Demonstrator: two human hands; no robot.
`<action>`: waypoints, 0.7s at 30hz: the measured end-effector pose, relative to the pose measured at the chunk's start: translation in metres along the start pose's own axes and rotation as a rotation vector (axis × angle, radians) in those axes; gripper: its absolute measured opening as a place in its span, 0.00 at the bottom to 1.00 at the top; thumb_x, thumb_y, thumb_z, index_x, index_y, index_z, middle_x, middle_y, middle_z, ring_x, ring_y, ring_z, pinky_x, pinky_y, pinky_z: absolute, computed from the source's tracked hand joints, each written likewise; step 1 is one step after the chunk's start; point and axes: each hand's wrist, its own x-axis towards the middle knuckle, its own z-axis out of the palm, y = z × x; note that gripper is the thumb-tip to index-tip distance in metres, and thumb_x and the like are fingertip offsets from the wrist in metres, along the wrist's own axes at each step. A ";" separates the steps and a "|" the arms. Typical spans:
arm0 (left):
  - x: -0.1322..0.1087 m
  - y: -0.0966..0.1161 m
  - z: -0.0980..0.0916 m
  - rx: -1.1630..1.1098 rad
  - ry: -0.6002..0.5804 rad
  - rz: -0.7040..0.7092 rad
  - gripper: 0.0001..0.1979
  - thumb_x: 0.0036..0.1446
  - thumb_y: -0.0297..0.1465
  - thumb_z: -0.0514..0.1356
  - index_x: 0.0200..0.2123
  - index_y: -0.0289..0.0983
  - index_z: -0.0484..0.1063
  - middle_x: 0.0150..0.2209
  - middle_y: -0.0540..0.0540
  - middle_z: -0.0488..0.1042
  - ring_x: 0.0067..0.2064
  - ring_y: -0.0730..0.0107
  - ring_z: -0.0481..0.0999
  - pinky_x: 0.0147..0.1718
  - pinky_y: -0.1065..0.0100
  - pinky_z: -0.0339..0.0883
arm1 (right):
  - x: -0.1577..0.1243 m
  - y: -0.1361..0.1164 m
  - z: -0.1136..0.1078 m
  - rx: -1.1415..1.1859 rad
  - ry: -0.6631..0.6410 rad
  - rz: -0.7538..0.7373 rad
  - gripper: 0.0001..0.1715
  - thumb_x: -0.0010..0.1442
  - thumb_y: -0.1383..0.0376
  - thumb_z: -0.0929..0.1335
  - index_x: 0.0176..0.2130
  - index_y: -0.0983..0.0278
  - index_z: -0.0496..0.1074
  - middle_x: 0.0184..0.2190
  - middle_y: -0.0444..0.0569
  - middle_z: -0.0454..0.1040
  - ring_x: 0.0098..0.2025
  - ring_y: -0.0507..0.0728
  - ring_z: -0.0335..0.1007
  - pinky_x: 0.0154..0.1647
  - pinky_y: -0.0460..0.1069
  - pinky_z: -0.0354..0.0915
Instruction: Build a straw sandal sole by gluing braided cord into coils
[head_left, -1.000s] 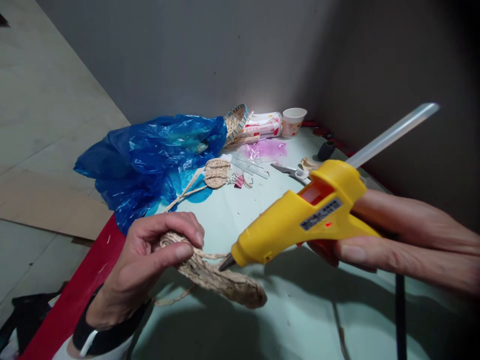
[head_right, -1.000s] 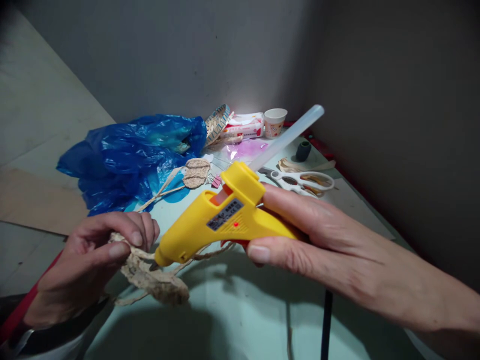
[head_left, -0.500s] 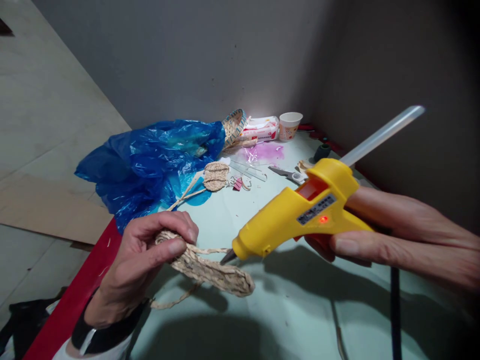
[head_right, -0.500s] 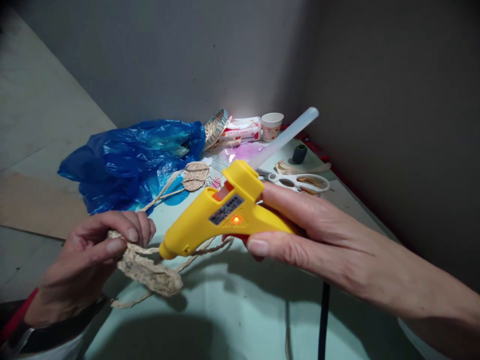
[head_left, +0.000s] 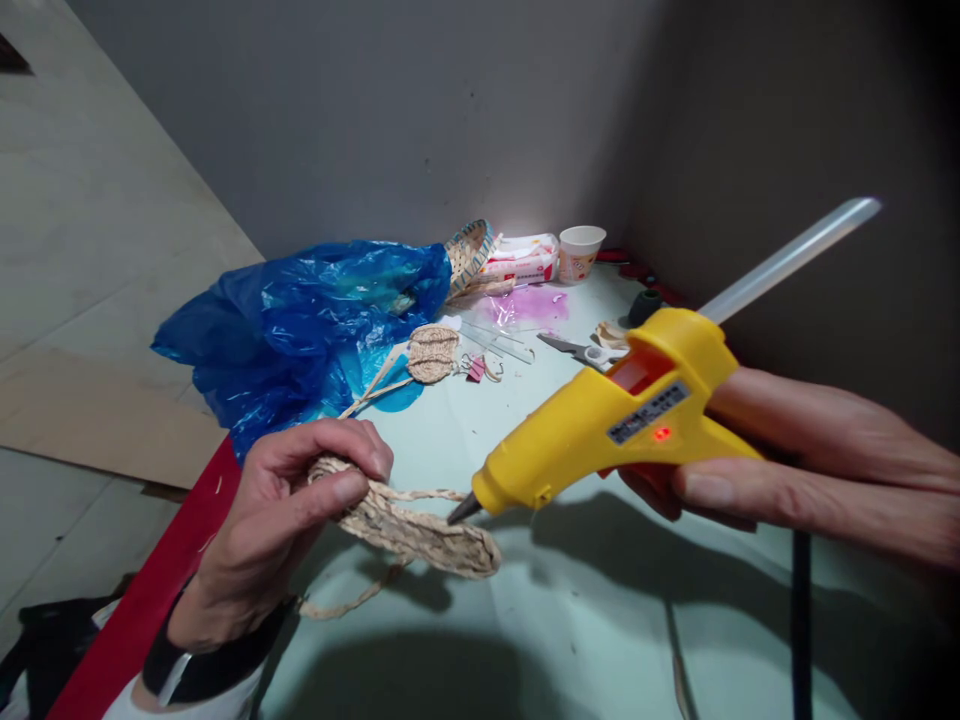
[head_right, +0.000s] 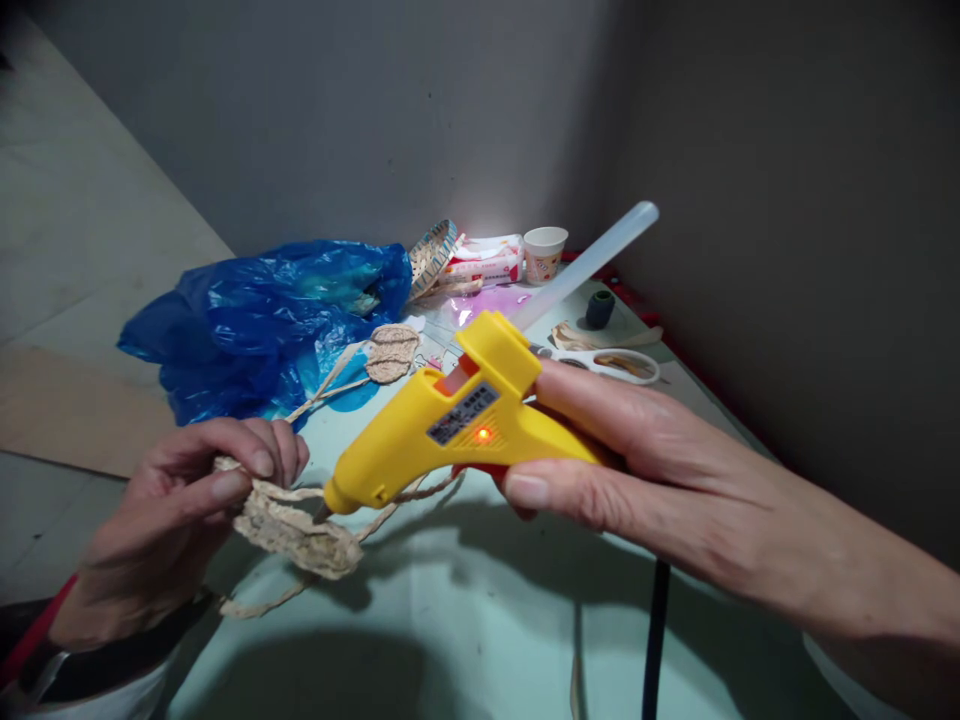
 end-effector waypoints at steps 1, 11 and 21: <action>0.000 0.000 0.000 -0.002 0.003 0.003 0.03 0.57 0.32 0.66 0.33 0.41 0.80 0.30 0.47 0.74 0.35 0.64 0.70 0.35 0.63 0.63 | 0.000 0.001 0.000 -0.010 0.016 0.007 0.14 0.59 0.47 0.70 0.43 0.47 0.77 0.28 0.42 0.77 0.27 0.57 0.72 0.19 0.44 0.67; 0.001 0.002 -0.001 0.004 0.035 0.013 0.02 0.56 0.33 0.67 0.32 0.43 0.81 0.28 0.48 0.73 0.34 0.64 0.70 0.35 0.62 0.65 | 0.002 -0.002 0.000 0.043 0.023 -0.011 0.11 0.58 0.51 0.71 0.40 0.50 0.77 0.24 0.43 0.71 0.29 0.59 0.70 0.42 0.49 0.75; 0.002 0.002 -0.001 0.008 0.068 0.035 0.03 0.55 0.34 0.67 0.32 0.42 0.81 0.28 0.48 0.73 0.33 0.65 0.70 0.34 0.64 0.65 | -0.008 0.009 -0.005 0.047 0.103 0.120 0.19 0.54 0.49 0.74 0.45 0.48 0.77 0.32 0.44 0.77 0.36 0.60 0.76 0.31 0.47 0.74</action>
